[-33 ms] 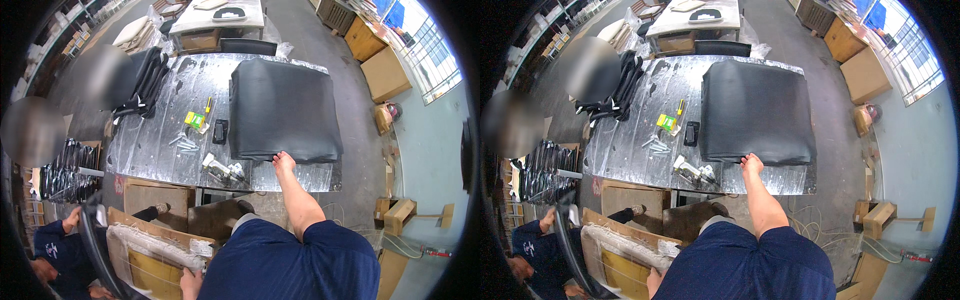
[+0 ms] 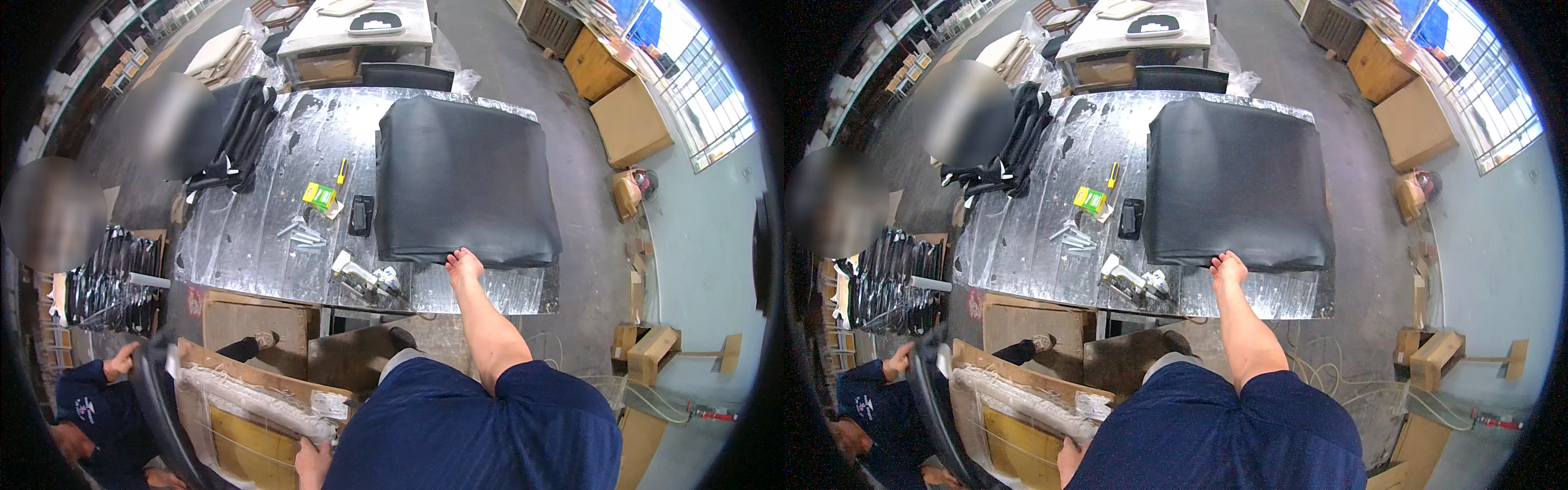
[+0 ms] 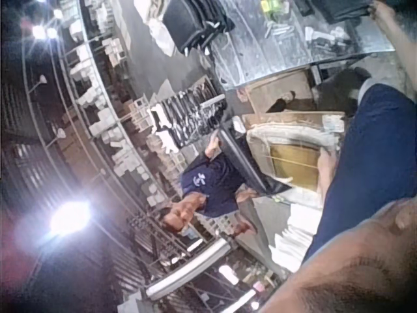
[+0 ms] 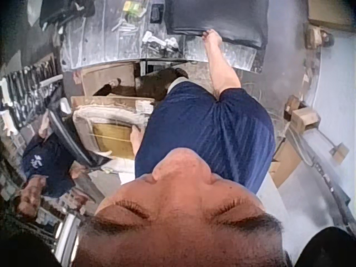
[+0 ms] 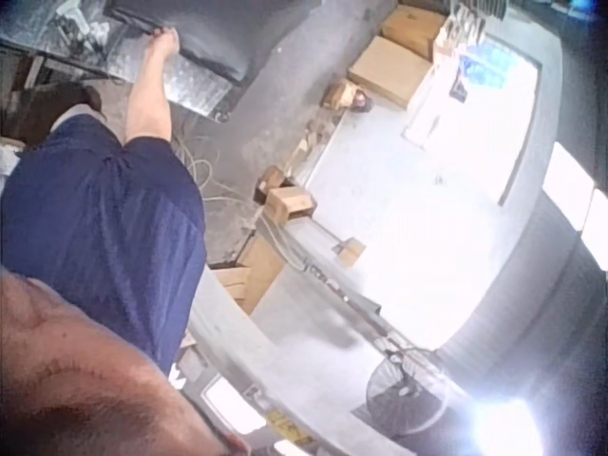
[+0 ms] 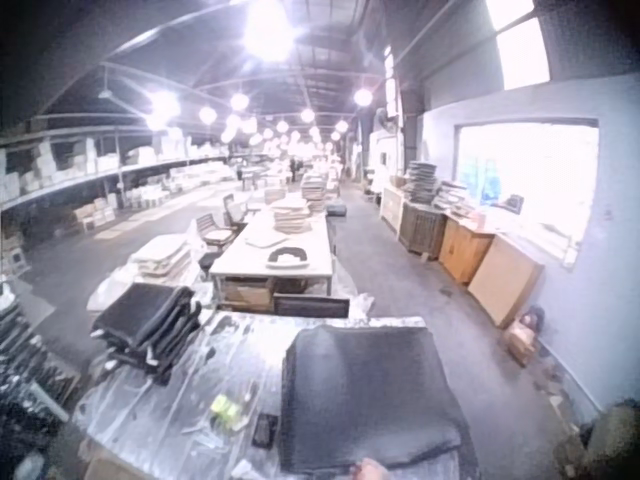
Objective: The person staples white fabric onto a wooden chair seat using a pneumatic staple gun while a coworker assists by holding the seat and fabric. They then place a black leather cover over the seat and prepare the next unit.
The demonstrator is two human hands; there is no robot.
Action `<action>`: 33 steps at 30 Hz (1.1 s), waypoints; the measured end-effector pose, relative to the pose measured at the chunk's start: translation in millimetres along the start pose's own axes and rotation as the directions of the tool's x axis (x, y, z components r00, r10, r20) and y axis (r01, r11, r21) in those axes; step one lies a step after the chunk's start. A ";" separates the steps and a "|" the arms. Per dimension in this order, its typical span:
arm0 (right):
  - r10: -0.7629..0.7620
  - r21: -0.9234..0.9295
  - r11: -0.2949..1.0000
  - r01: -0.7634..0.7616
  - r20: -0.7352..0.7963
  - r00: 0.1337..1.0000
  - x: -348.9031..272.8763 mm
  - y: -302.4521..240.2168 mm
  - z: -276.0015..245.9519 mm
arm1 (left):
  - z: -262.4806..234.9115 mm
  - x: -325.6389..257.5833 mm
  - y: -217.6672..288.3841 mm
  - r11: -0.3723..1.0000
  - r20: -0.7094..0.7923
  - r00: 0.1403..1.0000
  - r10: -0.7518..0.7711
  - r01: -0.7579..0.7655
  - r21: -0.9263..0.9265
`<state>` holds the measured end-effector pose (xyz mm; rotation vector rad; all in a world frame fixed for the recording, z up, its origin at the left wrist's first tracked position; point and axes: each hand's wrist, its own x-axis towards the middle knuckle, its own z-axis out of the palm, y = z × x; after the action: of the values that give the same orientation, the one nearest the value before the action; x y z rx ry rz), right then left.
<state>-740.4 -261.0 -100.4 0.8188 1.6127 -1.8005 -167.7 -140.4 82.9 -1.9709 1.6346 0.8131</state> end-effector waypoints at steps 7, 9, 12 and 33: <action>0.062 0.147 0.987 -0.068 0.043 0.997 18.0 -12.1 9.0 | -34.1 -10.6 52.7 0.945 0.276 0.952 -0.132 0.205 -0.254; 0.107 0.178 0.977 -0.119 0.074 0.992 13.2 -3.2 24.5 | -14.3 -15.8 33.1 0.989 0.119 0.989 -0.084 0.097 -0.110; 0.096 0.188 0.969 -0.157 0.300 0.949 19.8 -10.3 24.3 | -0.9 -16.4 25.2 0.977 0.057 0.997 -0.052 0.063 -0.203; 0.097 0.116 0.990 -0.080 -0.152 0.984 -20.5 -22.5 58.3 | 50.0 -39.4 35.9 0.912 -0.273 0.959 -0.075 -0.045 -0.407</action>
<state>-748.1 -316.4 -65.7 1.0901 1.5584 -1.8126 -215.5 -85.7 74.8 -2.4890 1.7067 0.9679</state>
